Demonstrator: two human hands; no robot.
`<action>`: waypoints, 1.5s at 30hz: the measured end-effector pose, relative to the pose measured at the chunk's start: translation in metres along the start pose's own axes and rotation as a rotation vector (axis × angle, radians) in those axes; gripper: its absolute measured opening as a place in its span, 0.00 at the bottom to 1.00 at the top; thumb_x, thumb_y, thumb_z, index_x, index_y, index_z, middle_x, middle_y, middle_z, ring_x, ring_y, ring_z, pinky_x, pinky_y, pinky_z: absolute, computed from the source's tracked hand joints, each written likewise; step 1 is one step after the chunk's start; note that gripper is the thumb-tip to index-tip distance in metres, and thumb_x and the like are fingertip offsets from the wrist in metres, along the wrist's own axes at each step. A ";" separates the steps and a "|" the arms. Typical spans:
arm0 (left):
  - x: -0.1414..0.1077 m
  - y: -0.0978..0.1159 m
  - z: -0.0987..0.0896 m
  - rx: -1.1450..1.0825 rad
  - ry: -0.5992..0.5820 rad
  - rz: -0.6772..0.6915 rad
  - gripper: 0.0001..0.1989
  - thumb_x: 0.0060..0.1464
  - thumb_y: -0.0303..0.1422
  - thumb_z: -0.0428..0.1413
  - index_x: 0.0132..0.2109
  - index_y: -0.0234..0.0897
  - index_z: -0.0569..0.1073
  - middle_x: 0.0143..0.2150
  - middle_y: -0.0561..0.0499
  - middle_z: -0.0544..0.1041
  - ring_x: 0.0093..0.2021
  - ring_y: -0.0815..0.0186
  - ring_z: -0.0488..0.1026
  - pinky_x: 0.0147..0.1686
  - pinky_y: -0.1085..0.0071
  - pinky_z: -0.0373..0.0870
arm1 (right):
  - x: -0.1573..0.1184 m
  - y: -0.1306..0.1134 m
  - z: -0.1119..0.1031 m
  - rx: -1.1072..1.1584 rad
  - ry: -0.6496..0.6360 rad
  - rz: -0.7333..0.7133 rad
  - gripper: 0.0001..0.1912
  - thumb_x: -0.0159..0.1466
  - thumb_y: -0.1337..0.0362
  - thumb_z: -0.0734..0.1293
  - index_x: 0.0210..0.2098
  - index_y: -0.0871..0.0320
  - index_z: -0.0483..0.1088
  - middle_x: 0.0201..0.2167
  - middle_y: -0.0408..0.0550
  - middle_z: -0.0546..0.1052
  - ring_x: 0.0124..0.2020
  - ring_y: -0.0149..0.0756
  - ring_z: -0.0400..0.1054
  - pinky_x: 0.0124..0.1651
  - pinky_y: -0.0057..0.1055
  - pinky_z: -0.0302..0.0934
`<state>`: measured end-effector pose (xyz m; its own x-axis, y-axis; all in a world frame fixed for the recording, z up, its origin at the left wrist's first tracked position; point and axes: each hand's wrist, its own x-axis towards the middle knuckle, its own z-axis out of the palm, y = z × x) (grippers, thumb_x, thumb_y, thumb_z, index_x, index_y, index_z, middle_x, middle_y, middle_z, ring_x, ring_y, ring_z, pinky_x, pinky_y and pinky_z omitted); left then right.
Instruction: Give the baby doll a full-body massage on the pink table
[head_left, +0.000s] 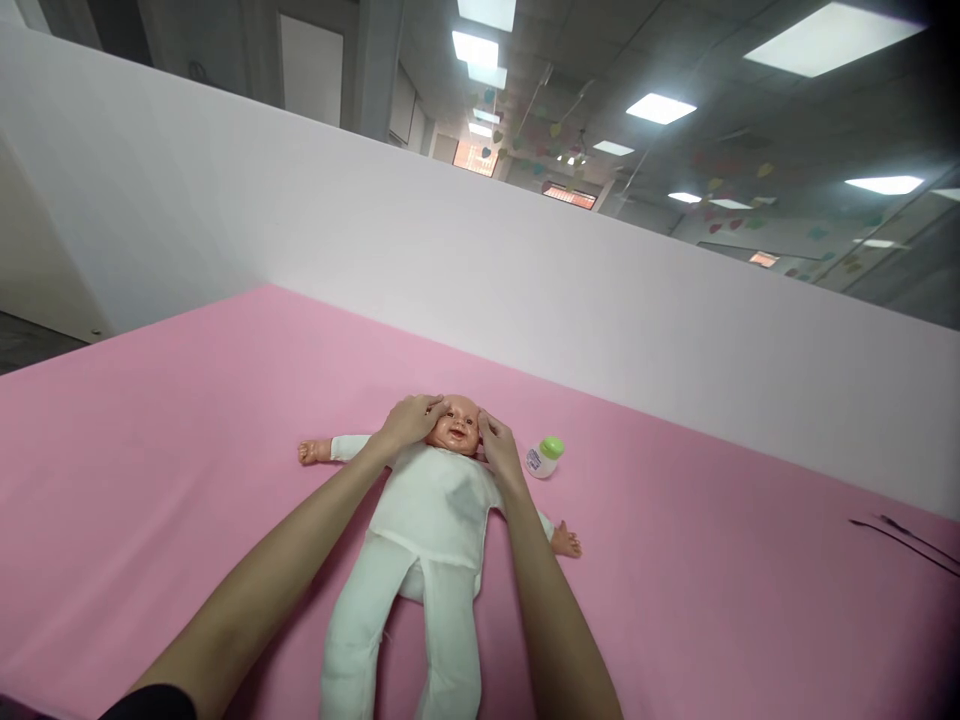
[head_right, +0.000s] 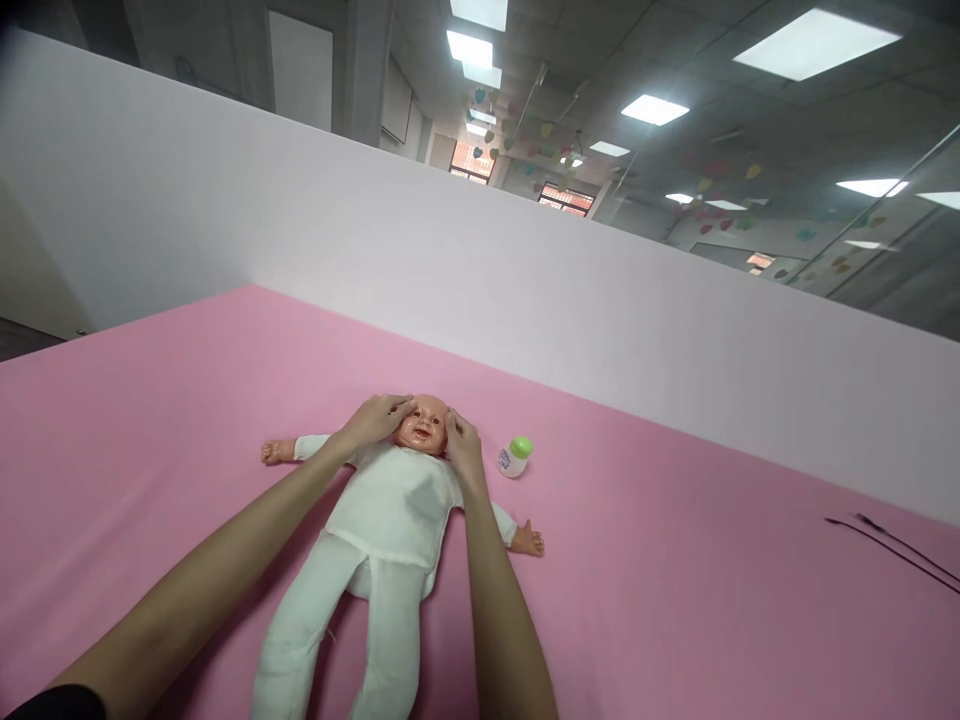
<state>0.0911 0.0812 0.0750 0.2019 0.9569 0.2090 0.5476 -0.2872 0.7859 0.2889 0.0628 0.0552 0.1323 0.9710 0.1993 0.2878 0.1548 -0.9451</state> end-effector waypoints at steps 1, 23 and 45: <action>-0.001 0.001 -0.005 -0.014 -0.047 0.018 0.23 0.64 0.52 0.49 0.44 0.41 0.81 0.39 0.46 0.84 0.43 0.56 0.77 0.38 0.69 0.67 | -0.001 -0.005 -0.003 -0.033 -0.028 -0.016 0.31 0.63 0.40 0.66 0.52 0.58 0.78 0.50 0.51 0.82 0.57 0.50 0.72 0.57 0.45 0.69; 0.002 -0.013 -0.021 0.100 -0.308 0.166 0.29 0.41 0.52 0.67 0.47 0.42 0.75 0.41 0.47 0.81 0.38 0.55 0.77 0.32 0.68 0.65 | -0.008 -0.027 -0.033 -0.117 -0.469 0.023 0.56 0.50 0.55 0.81 0.72 0.51 0.54 0.72 0.57 0.60 0.67 0.55 0.62 0.65 0.50 0.64; 0.003 -0.011 -0.016 0.279 -0.230 0.197 0.29 0.44 0.56 0.65 0.44 0.39 0.73 0.35 0.47 0.77 0.32 0.57 0.73 0.27 0.68 0.59 | -0.002 -0.017 -0.030 -0.183 -0.453 0.020 0.59 0.50 0.55 0.82 0.73 0.48 0.51 0.72 0.53 0.61 0.69 0.55 0.60 0.69 0.50 0.59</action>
<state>0.0730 0.0875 0.0762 0.4836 0.8567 0.1796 0.6732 -0.4952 0.5491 0.3118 0.0533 0.0784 -0.2752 0.9613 0.0102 0.4566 0.1401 -0.8786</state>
